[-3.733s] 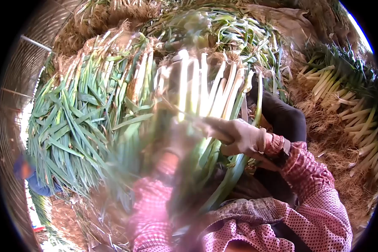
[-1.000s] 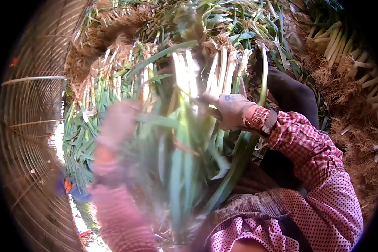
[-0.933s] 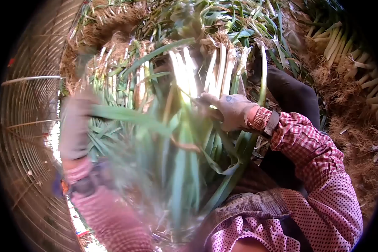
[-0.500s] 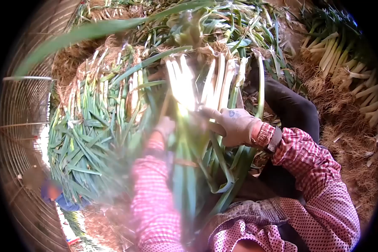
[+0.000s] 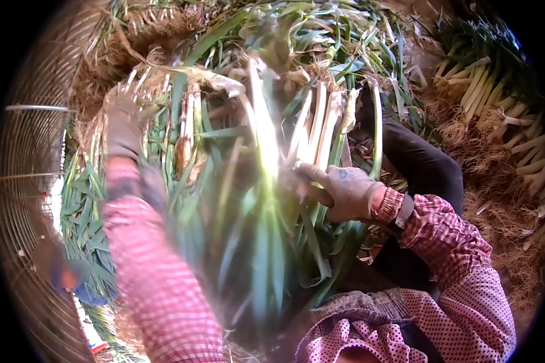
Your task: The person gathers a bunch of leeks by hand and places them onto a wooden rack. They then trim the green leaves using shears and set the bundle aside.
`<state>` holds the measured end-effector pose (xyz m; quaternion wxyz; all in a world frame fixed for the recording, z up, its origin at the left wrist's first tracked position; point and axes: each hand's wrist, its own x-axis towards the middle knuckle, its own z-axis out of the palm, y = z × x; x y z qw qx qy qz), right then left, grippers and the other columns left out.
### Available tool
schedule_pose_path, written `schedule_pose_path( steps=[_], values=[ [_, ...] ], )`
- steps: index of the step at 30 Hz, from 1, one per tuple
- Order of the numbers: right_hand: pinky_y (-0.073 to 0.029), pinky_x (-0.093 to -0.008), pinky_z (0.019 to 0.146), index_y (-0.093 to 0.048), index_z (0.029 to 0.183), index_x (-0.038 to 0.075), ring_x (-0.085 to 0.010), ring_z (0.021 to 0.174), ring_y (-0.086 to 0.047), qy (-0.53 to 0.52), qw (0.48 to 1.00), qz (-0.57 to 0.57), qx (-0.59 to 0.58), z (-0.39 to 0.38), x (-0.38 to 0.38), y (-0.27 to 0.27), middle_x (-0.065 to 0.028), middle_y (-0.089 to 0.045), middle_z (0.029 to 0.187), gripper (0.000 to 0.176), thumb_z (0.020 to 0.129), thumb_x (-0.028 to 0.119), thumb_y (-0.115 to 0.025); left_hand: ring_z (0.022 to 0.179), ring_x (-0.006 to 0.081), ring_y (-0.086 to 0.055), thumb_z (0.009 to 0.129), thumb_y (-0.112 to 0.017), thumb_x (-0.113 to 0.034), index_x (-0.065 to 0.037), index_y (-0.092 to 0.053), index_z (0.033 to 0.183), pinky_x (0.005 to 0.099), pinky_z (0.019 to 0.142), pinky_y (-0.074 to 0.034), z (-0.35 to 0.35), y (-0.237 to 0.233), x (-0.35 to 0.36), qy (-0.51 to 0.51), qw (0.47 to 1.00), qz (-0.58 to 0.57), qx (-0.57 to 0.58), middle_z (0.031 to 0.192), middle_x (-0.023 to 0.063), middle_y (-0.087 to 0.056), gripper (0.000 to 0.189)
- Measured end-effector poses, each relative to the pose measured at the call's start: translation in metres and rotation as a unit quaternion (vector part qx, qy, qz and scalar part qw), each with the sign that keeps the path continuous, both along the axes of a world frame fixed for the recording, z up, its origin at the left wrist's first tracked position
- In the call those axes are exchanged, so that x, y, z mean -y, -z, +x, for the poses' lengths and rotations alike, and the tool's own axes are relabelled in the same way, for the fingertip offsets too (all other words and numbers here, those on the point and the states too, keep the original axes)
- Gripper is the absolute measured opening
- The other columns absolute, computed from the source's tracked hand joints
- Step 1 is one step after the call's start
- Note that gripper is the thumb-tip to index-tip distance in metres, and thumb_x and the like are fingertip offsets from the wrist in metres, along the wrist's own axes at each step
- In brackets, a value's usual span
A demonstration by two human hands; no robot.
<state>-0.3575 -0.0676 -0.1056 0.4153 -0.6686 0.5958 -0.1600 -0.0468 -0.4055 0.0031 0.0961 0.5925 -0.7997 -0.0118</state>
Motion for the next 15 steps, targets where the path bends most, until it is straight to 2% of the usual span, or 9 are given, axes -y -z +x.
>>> schedule_pose_path(
  steps=[3, 5, 7, 9, 10, 12, 13, 14, 15],
  values=[
    [-0.053, -0.0469, 0.066, -0.032, 0.151, 0.014, -0.0376, 0.070, -0.068, 0.026, 0.999, 0.005, 0.025, 0.000, 0.004, 0.011, -0.0158, -0.064, 0.069, 0.084, 0.075, 0.013, -0.066, 0.120, 0.0304, -0.045, 0.098, -0.049, -0.020, -0.009, -0.067, 0.122, 0.0384, 0.106, -0.028, 0.038, 0.118, -0.059, -0.032, 0.960, 0.189, 0.202, 0.121, 0.0200, -0.061, 0.032],
    [-0.057, -0.0418, 0.070, -0.026, 0.155, 0.012, -0.0309, 0.075, -0.070, 0.100, 0.993, 0.049, 0.043, -0.008, 0.026, 0.011, -0.0148, -0.068, 0.083, 0.086, 0.078, 0.012, -0.065, 0.132, 0.0331, -0.041, 0.098, -0.048, -0.022, -0.010, -0.067, 0.124, 0.0405, 0.115, -0.020, 0.059, 0.177, -0.116, -0.030, 0.913, 0.303, 0.272, 0.129, 0.0220, -0.058, 0.034],
    [-0.058, -0.0389, 0.076, -0.022, 0.157, 0.010, -0.0298, 0.084, -0.071, 0.141, 0.986, 0.062, 0.059, -0.009, 0.040, 0.009, -0.0173, -0.070, 0.096, 0.088, 0.081, 0.014, -0.065, 0.144, 0.0358, -0.036, 0.099, -0.046, -0.023, -0.011, -0.066, 0.127, 0.0426, 0.125, -0.013, 0.062, 0.197, -0.165, -0.054, 0.925, 0.292, 0.236, 0.137, 0.0240, -0.056, 0.037],
    [-0.057, -0.0372, 0.083, -0.022, 0.158, 0.009, -0.0292, 0.092, -0.071, 0.111, 0.989, 0.010, 0.095, 0.003, 0.044, 0.020, -0.0188, -0.070, 0.102, 0.092, 0.078, 0.014, -0.068, 0.121, 0.0432, -0.057, 0.093, -0.053, -0.028, -0.011, -0.070, 0.115, 0.0483, 0.105, -0.044, 0.037, 0.161, -0.200, -0.103, 0.956, 0.234, 0.141, 0.124, 0.0228, -0.064, 0.033],
    [-0.055, -0.0354, 0.084, -0.027, 0.157, 0.011, -0.0211, 0.091, -0.069, 0.039, 0.995, 0.049, 0.078, 0.008, 0.039, -0.006, -0.0146, -0.070, 0.099, 0.098, 0.069, 0.010, -0.070, 0.113, 0.0441, -0.060, 0.092, -0.057, -0.027, -0.007, -0.068, 0.113, 0.0487, 0.098, -0.047, 0.037, 0.153, -0.205, -0.101, 0.968, 0.207, 0.103, 0.115, 0.0247, -0.065, 0.031],
    [-0.054, -0.0362, 0.088, -0.025, 0.158, 0.013, -0.0220, 0.096, -0.069, -0.027, 0.995, -0.012, 0.095, 0.017, 0.022, -0.008, -0.0177, -0.070, 0.103, 0.101, 0.068, 0.010, -0.071, 0.096, 0.0458, -0.065, 0.091, -0.065, -0.027, 0.000, -0.065, 0.107, 0.0495, 0.082, -0.053, 0.033, 0.136, -0.210, -0.091, 0.984, 0.150, 0.030, 0.099, 0.0285, -0.068, 0.032],
    [-0.053, -0.0340, 0.090, -0.024, 0.158, 0.010, -0.0213, 0.100, -0.068, -0.010, 0.996, 0.053, 0.069, 0.017, 0.016, -0.031, -0.0188, -0.071, 0.110, 0.101, 0.069, 0.009, -0.070, 0.087, 0.0437, -0.068, 0.092, -0.065, -0.028, 0.002, -0.065, 0.104, 0.0475, 0.075, -0.052, 0.025, 0.116, -0.216, -0.086, 0.990, 0.112, 0.019, 0.093, 0.0267, -0.069, 0.032],
    [-0.053, -0.0326, 0.089, -0.025, 0.158, 0.009, -0.0209, 0.099, -0.068, 0.030, 0.993, 0.027, 0.108, 0.015, 0.015, -0.016, -0.0176, -0.070, 0.112, 0.101, 0.068, 0.009, -0.070, 0.071, 0.0338, -0.068, 0.092, -0.066, -0.029, 0.002, -0.064, 0.102, 0.0433, 0.066, -0.052, 0.023, 0.103, -0.222, -0.103, 0.987, 0.107, -0.064, 0.082, 0.0224, -0.069, 0.032],
    [-0.053, -0.0313, 0.088, -0.025, 0.158, 0.008, -0.0205, 0.097, -0.067, 0.069, 0.987, -0.002, 0.145, 0.012, 0.016, 0.013, -0.0165, -0.070, 0.113, 0.100, 0.068, 0.008, -0.070, 0.083, 0.0413, -0.066, 0.091, -0.062, -0.030, 0.002, -0.064, 0.105, 0.0474, 0.073, -0.051, 0.026, 0.092, -0.221, -0.124, 0.981, 0.115, -0.091, 0.091, 0.0267, -0.067, 0.034]
  ],
)
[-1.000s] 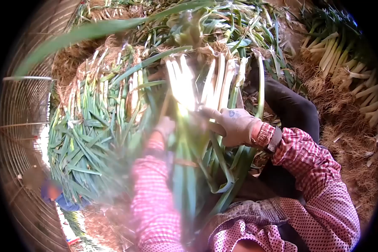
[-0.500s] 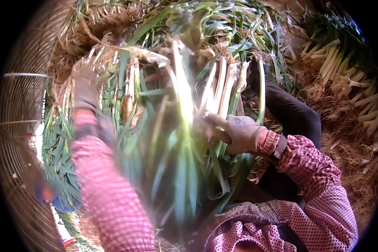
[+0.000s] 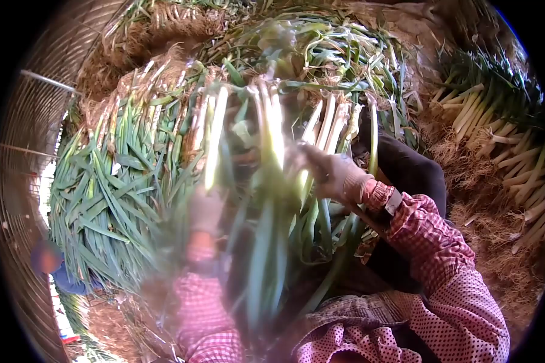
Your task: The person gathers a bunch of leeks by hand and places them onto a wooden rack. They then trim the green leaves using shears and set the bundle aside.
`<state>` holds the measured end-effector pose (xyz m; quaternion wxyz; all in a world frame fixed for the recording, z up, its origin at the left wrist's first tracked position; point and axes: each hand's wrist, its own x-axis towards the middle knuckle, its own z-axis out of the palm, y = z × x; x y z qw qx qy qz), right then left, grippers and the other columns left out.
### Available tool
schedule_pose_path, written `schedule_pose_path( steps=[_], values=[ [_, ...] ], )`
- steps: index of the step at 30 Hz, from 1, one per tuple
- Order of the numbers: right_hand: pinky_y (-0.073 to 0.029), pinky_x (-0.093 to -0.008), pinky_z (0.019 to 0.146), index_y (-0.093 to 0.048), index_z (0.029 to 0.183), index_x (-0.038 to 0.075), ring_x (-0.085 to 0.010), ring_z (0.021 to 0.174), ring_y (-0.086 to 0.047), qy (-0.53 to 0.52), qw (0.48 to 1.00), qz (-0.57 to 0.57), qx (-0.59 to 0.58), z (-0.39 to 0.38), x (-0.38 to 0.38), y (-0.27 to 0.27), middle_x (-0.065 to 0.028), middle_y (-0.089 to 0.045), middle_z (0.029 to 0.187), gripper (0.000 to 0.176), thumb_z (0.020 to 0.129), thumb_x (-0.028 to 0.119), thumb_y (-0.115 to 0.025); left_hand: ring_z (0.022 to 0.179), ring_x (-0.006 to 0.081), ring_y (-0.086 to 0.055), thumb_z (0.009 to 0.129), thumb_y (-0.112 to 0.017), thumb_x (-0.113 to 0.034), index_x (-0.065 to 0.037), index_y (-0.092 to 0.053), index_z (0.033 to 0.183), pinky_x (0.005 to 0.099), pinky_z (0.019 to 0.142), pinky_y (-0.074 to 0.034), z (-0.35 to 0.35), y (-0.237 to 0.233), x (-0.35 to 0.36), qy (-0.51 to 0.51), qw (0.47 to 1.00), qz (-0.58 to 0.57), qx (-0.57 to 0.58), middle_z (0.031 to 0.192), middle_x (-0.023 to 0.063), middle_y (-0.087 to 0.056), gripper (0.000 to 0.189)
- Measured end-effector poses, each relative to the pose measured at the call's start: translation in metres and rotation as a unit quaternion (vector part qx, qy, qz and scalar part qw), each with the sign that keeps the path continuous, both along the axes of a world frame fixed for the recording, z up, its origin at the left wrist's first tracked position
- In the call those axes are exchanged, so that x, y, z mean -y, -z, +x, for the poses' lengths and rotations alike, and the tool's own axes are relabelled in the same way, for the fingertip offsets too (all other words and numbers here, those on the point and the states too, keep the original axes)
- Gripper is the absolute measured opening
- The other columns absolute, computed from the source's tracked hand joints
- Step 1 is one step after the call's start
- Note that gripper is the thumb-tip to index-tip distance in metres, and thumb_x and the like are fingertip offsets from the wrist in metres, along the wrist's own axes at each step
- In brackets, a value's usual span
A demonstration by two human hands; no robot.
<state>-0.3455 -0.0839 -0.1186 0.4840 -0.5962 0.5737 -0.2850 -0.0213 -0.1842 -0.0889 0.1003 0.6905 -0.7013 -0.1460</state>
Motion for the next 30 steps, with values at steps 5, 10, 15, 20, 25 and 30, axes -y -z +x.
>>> schedule_pose_path(
  steps=[5, 10, 15, 20, 25, 30],
  values=[
    [-0.052, -0.0276, 0.093, -0.025, 0.157, 0.003, -0.0157, 0.109, -0.063, -0.079, 0.980, -0.178, 0.031, 0.017, -0.003, -0.014, -0.0110, -0.064, 0.129, 0.101, 0.069, 0.005, -0.074, 0.090, 0.0430, -0.065, 0.088, -0.061, -0.029, 0.001, -0.063, 0.114, 0.0494, 0.078, -0.051, -0.010, 0.001, 0.041, 0.026, 0.995, 0.000, -0.098, 0.097, 0.0284, -0.067, 0.040],
    [-0.059, -0.0342, 0.081, -0.032, 0.152, 0.000, -0.0245, 0.093, -0.070, 0.080, 0.987, -0.022, 0.137, 0.047, 0.045, -0.011, -0.0162, -0.069, 0.110, 0.089, 0.073, 0.006, -0.071, 0.097, 0.0372, -0.067, 0.093, -0.057, -0.025, 0.000, -0.063, 0.114, 0.0465, 0.086, -0.053, -0.068, 0.059, 0.034, 0.268, 0.956, -0.033, -0.118, 0.105, 0.0269, -0.068, 0.033],
    [-0.054, -0.0421, 0.082, -0.047, 0.140, 0.006, -0.0364, 0.093, -0.069, -0.199, 0.977, -0.061, -0.054, 0.091, 0.061, -0.032, -0.0205, -0.069, 0.102, 0.081, 0.066, 0.020, -0.076, 0.093, 0.0390, -0.067, 0.094, -0.058, -0.027, -0.003, -0.069, 0.104, 0.0433, 0.080, -0.053, 0.004, 0.030, 0.033, 0.114, 0.988, 0.080, -0.060, 0.101, 0.0227, -0.069, 0.028],
    [-0.055, -0.0408, 0.087, -0.051, 0.136, 0.008, -0.0315, 0.099, -0.068, -0.159, 0.978, -0.052, -0.128, 0.141, 0.135, -0.015, -0.0160, -0.069, 0.108, 0.072, 0.070, 0.018, -0.076, 0.092, 0.0394, -0.065, 0.095, -0.055, -0.022, -0.009, -0.069, 0.096, 0.0465, 0.079, -0.051, 0.042, 0.047, 0.073, 0.064, 0.969, -0.236, -0.045, 0.098, 0.0201, -0.068, 0.020],
    [-0.055, -0.0395, 0.091, -0.055, 0.132, 0.010, -0.0267, 0.105, -0.068, -0.085, 0.990, -0.028, -0.110, 0.160, 0.188, 0.009, -0.0115, -0.069, 0.113, 0.063, 0.073, 0.016, -0.077, 0.107, 0.0319, -0.068, 0.093, -0.065, -0.029, -0.012, -0.067, 0.116, 0.0420, 0.090, -0.054, 0.050, 0.015, 0.122, -0.112, 0.980, 0.048, 0.156, 0.119, 0.0137, -0.069, 0.029],
    [-0.056, -0.0380, 0.087, -0.049, 0.137, 0.009, -0.0275, 0.097, -0.069, -0.237, 0.962, -0.052, -0.125, 0.156, 0.138, -0.019, -0.0126, -0.070, 0.108, 0.069, 0.073, 0.012, -0.074, 0.121, 0.0342, -0.061, 0.078, -0.075, -0.056, -0.008, -0.062, 0.131, 0.0410, 0.103, -0.048, 0.076, 0.019, 0.134, -0.023, 0.988, 0.119, 0.093, 0.128, 0.0201, -0.064, 0.073]
  ],
)
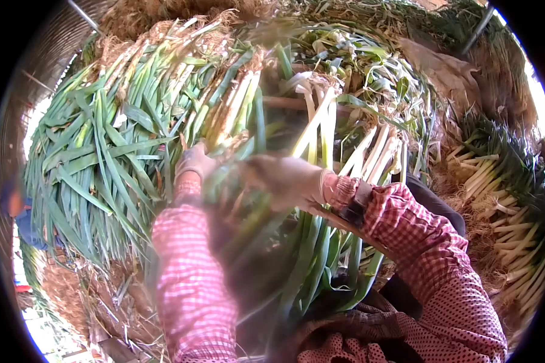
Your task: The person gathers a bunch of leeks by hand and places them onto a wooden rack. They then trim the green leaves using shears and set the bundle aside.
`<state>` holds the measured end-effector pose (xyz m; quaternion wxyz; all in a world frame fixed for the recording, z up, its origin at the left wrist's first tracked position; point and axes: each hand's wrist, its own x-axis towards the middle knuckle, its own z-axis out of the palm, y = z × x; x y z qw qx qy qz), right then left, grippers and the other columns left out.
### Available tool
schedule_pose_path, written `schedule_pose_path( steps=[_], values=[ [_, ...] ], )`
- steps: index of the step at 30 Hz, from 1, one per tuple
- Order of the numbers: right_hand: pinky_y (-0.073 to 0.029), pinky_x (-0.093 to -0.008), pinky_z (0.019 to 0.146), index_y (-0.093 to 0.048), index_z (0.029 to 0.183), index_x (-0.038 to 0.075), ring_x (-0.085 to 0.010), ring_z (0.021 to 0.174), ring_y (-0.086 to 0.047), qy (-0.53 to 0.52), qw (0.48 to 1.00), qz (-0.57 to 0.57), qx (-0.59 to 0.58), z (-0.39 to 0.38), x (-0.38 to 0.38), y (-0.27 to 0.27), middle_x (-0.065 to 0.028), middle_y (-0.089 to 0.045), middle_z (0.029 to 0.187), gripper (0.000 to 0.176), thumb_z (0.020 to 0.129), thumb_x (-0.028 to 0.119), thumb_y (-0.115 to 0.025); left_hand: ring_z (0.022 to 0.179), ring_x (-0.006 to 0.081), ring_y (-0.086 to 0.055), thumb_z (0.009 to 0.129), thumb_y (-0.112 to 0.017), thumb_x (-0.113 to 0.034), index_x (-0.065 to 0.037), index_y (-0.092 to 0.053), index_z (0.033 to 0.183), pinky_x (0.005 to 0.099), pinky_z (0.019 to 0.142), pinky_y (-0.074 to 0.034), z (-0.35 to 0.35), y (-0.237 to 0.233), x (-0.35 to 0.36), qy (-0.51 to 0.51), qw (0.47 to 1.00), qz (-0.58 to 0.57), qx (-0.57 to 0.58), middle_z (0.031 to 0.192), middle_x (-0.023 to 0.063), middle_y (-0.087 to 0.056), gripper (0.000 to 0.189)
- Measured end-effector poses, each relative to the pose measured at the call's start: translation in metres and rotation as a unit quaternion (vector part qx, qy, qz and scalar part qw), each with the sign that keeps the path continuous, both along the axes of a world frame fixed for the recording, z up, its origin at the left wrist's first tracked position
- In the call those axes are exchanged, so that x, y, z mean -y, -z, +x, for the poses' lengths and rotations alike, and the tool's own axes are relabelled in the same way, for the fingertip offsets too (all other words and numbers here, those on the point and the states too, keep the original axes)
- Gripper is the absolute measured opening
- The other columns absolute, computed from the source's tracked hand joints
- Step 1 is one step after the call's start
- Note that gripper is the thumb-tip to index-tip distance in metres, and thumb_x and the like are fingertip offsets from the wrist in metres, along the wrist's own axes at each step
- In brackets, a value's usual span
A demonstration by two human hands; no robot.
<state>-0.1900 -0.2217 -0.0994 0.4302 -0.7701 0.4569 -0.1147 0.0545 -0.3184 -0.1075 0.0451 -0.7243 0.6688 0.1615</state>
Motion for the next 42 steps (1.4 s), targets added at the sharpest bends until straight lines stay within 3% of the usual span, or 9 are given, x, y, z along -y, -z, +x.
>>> schedule_pose_path(
  steps=[8, 12, 15, 21, 23, 26, 31, 36, 42],
  values=[
    [-0.059, -0.0341, 0.079, -0.039, 0.146, 0.005, -0.0273, 0.086, -0.071, -0.006, 0.994, 0.018, 0.110, -0.045, -0.072, -0.030, -0.0157, -0.071, 0.100, 0.079, 0.073, 0.008, -0.070, 0.091, 0.0390, -0.070, 0.063, -0.079, -0.063, 0.000, -0.072, 0.099, 0.0433, 0.083, -0.054, -0.001, -0.014, -0.040, 0.081, 0.994, -0.031, -0.064, 0.095, 0.0267, -0.070, 0.073],
    [-0.058, -0.0355, 0.084, -0.034, 0.150, 0.002, -0.0264, 0.093, -0.071, 0.194, 0.970, -0.056, 0.135, -0.070, -0.065, 0.009, -0.0179, -0.070, 0.105, 0.090, 0.070, 0.014, -0.075, 0.082, 0.0290, -0.070, 0.075, -0.080, -0.036, -0.005, -0.072, 0.104, 0.0391, 0.077, -0.054, -0.058, -0.041, -0.057, 0.089, 0.982, -0.114, -0.118, 0.094, 0.0171, -0.073, 0.043],
    [-0.051, -0.0340, 0.096, -0.029, 0.155, 0.006, -0.0189, 0.114, -0.060, 0.148, 0.985, 0.016, 0.086, -0.080, -0.081, -0.003, -0.0131, -0.062, 0.129, 0.097, 0.070, 0.006, -0.077, 0.084, 0.0320, -0.069, 0.094, -0.062, -0.028, -0.013, -0.071, 0.099, 0.0434, 0.075, -0.056, -0.080, -0.002, -0.060, 0.231, 0.920, -0.295, 0.113, 0.092, 0.0141, -0.071, 0.018],
    [-0.051, -0.0384, 0.095, -0.036, 0.151, 0.008, -0.0242, 0.108, -0.063, 0.061, 0.989, 0.007, 0.137, -0.089, -0.086, 0.018, -0.0140, -0.063, 0.121, 0.090, 0.069, 0.008, -0.074, 0.089, 0.0322, -0.070, 0.093, -0.063, -0.045, -0.010, -0.072, 0.107, 0.0429, 0.079, -0.056, -0.033, -0.031, -0.110, 0.310, 0.915, 0.176, 0.190, 0.101, 0.0170, -0.072, 0.039],
    [-0.054, -0.0371, 0.087, -0.041, 0.147, 0.008, -0.0240, 0.096, -0.066, 0.036, 0.995, -0.007, 0.091, -0.076, -0.078, 0.010, -0.0136, -0.066, 0.108, 0.083, 0.070, 0.011, -0.073, 0.087, 0.0295, -0.071, 0.089, -0.064, -0.058, -0.009, -0.074, 0.109, 0.0400, 0.082, -0.056, 0.017, -0.057, -0.116, 0.365, 0.888, 0.279, 0.011, 0.101, 0.0176, -0.073, 0.054],
    [-0.057, -0.0356, 0.080, -0.053, 0.136, 0.010, -0.0245, 0.085, -0.070, 0.021, 0.996, 0.077, 0.041, -0.057, -0.063, -0.024, -0.0119, -0.070, 0.096, 0.065, 0.073, 0.014, -0.071, 0.082, 0.0225, -0.071, 0.090, -0.061, -0.060, -0.006, -0.074, 0.109, 0.0339, 0.078, -0.057, 0.030, -0.103, -0.124, 0.135, 0.943, 0.291, 0.086, 0.095, 0.0138, -0.075, 0.059],
    [-0.056, -0.0362, 0.081, -0.057, 0.129, 0.008, -0.0240, 0.093, -0.069, 0.107, 0.994, 0.019, 0.008, -0.034, -0.007, 0.026, -0.0101, -0.070, 0.106, 0.054, 0.077, 0.013, -0.069, 0.083, 0.0318, -0.070, 0.096, -0.058, -0.026, -0.011, -0.071, 0.099, 0.0422, 0.075, -0.055, -0.002, -0.039, -0.086, 0.184, 0.958, -0.171, -0.139, 0.094, 0.0132, -0.073, 0.020],
    [-0.057, -0.0328, 0.086, -0.060, 0.125, 0.010, -0.0206, 0.098, -0.069, 0.255, 0.967, -0.018, 0.009, -0.054, 0.055, 0.040, -0.0089, -0.070, 0.112, 0.052, 0.075, 0.014, -0.071, 0.099, 0.0389, -0.068, 0.088, -0.065, -0.024, -0.012, -0.069, 0.106, 0.0443, 0.086, -0.055, -0.049, 0.027, -0.039, 0.034, 0.989, -0.097, 0.104, 0.106, 0.0208, -0.071, 0.022],
    [-0.058, -0.0330, 0.086, -0.053, 0.133, 0.009, -0.0235, 0.100, -0.069, -0.022, 0.999, 0.022, 0.014, -0.038, -0.023, -0.016, -0.0115, -0.068, 0.117, 0.058, 0.079, 0.015, -0.072, 0.106, 0.0401, -0.066, 0.088, -0.061, -0.029, -0.012, -0.073, 0.106, 0.0469, 0.091, -0.052, -0.009, 0.049, -0.004, -0.068, 0.990, -0.099, -0.069, 0.111, 0.0211, -0.070, 0.028]
  ],
)
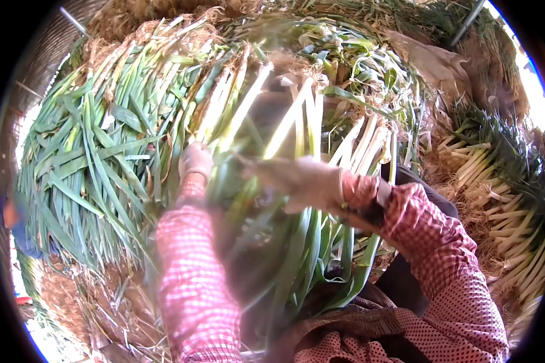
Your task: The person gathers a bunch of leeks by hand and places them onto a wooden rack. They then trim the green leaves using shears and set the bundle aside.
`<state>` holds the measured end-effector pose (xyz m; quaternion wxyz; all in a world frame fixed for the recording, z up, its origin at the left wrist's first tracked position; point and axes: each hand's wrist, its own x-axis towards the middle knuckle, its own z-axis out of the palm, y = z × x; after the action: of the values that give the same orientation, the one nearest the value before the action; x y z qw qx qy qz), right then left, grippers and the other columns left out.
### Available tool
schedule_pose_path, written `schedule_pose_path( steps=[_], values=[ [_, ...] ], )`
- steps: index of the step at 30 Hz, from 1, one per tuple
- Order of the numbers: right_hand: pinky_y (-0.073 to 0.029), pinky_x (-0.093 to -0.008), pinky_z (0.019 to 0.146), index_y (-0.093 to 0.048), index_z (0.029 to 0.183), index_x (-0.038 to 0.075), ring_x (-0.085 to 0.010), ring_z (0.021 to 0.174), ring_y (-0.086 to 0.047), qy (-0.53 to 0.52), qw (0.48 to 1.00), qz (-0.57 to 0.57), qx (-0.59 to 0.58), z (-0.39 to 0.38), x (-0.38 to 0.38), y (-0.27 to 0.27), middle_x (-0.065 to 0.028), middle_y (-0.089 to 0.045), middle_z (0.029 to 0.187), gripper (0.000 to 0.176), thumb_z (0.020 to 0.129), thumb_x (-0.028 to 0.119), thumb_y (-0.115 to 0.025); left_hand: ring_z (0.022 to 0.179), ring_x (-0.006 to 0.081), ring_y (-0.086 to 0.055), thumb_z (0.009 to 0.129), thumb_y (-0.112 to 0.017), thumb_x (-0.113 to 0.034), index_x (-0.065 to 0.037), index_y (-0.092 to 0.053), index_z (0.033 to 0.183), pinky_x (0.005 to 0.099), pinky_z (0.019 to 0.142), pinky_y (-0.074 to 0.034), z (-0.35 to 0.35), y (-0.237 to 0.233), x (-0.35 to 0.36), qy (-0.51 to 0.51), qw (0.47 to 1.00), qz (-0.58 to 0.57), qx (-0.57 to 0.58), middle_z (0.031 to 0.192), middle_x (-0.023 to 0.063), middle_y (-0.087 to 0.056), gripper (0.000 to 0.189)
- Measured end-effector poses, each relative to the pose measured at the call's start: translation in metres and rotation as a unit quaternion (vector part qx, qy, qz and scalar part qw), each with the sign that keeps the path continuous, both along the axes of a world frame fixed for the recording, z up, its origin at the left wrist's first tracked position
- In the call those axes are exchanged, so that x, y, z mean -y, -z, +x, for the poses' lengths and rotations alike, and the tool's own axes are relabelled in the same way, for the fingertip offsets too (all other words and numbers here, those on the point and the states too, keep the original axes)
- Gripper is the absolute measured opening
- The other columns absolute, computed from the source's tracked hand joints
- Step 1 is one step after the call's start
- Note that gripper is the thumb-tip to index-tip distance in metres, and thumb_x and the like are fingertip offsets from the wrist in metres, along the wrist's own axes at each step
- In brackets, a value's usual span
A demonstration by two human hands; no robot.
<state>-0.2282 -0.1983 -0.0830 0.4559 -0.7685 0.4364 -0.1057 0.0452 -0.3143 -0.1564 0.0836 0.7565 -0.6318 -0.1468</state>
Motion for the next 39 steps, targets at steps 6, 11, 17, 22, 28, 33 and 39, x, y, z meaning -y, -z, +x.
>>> schedule_pose_path(
  steps=[6, 11, 17, 22, 28, 33, 39],
  values=[
    [-0.059, -0.0333, 0.085, -0.045, 0.142, 0.008, -0.0264, 0.103, -0.068, 0.021, 0.996, 0.010, -0.081, 0.012, 0.004, -0.007, -0.0141, -0.066, 0.122, 0.066, 0.082, 0.015, -0.073, 0.107, 0.0360, -0.067, 0.089, -0.060, -0.019, -0.010, -0.072, 0.107, 0.0447, 0.092, -0.052, -0.006, 0.002, 0.016, -0.071, 0.996, -0.044, 0.028, 0.112, 0.0181, -0.071, 0.023],
    [-0.057, -0.0385, 0.090, -0.047, 0.140, 0.009, -0.0306, 0.103, -0.068, 0.161, 0.982, 0.041, -0.093, 0.009, 0.041, -0.005, -0.0152, -0.068, 0.115, 0.071, 0.077, 0.021, -0.078, 0.106, 0.0321, -0.069, 0.094, -0.056, -0.019, -0.012, -0.063, 0.119, 0.0449, 0.085, -0.056, -0.032, -0.018, 0.017, 0.049, 0.977, -0.033, 0.207, 0.109, 0.0157, -0.072, 0.027],
    [-0.052, -0.0348, 0.097, -0.058, 0.130, 0.006, -0.0272, 0.111, -0.065, 0.344, 0.935, 0.052, -0.063, 0.003, 0.120, 0.030, -0.0108, -0.068, 0.118, 0.057, 0.078, 0.020, -0.075, 0.098, 0.0339, -0.071, 0.085, -0.070, -0.049, -0.011, -0.073, 0.107, 0.0451, 0.082, -0.056, -0.057, -0.040, -0.027, 0.082, 0.966, 0.088, 0.230, 0.106, 0.0172, -0.073, 0.044],
    [-0.055, -0.0329, 0.084, -0.060, 0.121, 0.005, -0.0226, 0.095, -0.067, 0.131, 0.983, -0.125, 0.039, 0.000, 0.089, 0.122, -0.0093, -0.069, 0.107, 0.055, 0.070, 0.016, -0.077, 0.108, 0.0332, -0.069, 0.082, -0.071, -0.050, -0.006, -0.074, 0.111, 0.0426, 0.091, -0.054, -0.064, -0.061, -0.032, 0.106, 0.959, 0.144, 0.218, 0.115, 0.0184, -0.071, 0.053],
    [-0.054, -0.0317, 0.089, -0.058, 0.133, 0.011, -0.0185, 0.104, -0.067, 0.248, 0.956, 0.018, 0.158, -0.041, 0.069, 0.108, -0.0049, -0.069, 0.115, 0.065, 0.070, 0.012, -0.076, 0.107, 0.0327, -0.069, 0.086, -0.062, -0.047, -0.001, -0.072, 0.112, 0.0408, 0.092, -0.053, -0.072, -0.079, -0.078, 0.200, 0.921, 0.227, 0.243, 0.116, 0.0211, -0.070, 0.054],
    [-0.054, -0.0352, 0.092, -0.056, 0.134, 0.011, -0.0220, 0.108, -0.064, 0.188, 0.977, -0.037, -0.092, -0.022, 0.078, 0.064, -0.0076, -0.065, 0.122, 0.059, 0.077, 0.014, -0.073, 0.104, 0.0392, -0.068, 0.086, -0.056, -0.045, 0.003, -0.070, 0.110, 0.0447, 0.091, -0.052, -0.064, -0.072, -0.097, 0.243, 0.923, 0.236, 0.182, 0.110, 0.0255, -0.070, 0.055],
    [-0.057, -0.0352, 0.069, -0.063, 0.124, 0.011, -0.0218, 0.083, -0.067, 0.282, 0.954, 0.079, 0.069, -0.021, 0.055, 0.043, -0.0039, -0.069, 0.101, 0.047, 0.082, 0.030, -0.072, 0.106, 0.0426, -0.065, 0.090, -0.051, -0.045, 0.002, -0.070, 0.110, 0.0475, 0.095, -0.049, -0.062, -0.058, -0.123, 0.250, 0.937, 0.221, 0.104, 0.112, 0.0284, -0.068, 0.054]
  ],
)
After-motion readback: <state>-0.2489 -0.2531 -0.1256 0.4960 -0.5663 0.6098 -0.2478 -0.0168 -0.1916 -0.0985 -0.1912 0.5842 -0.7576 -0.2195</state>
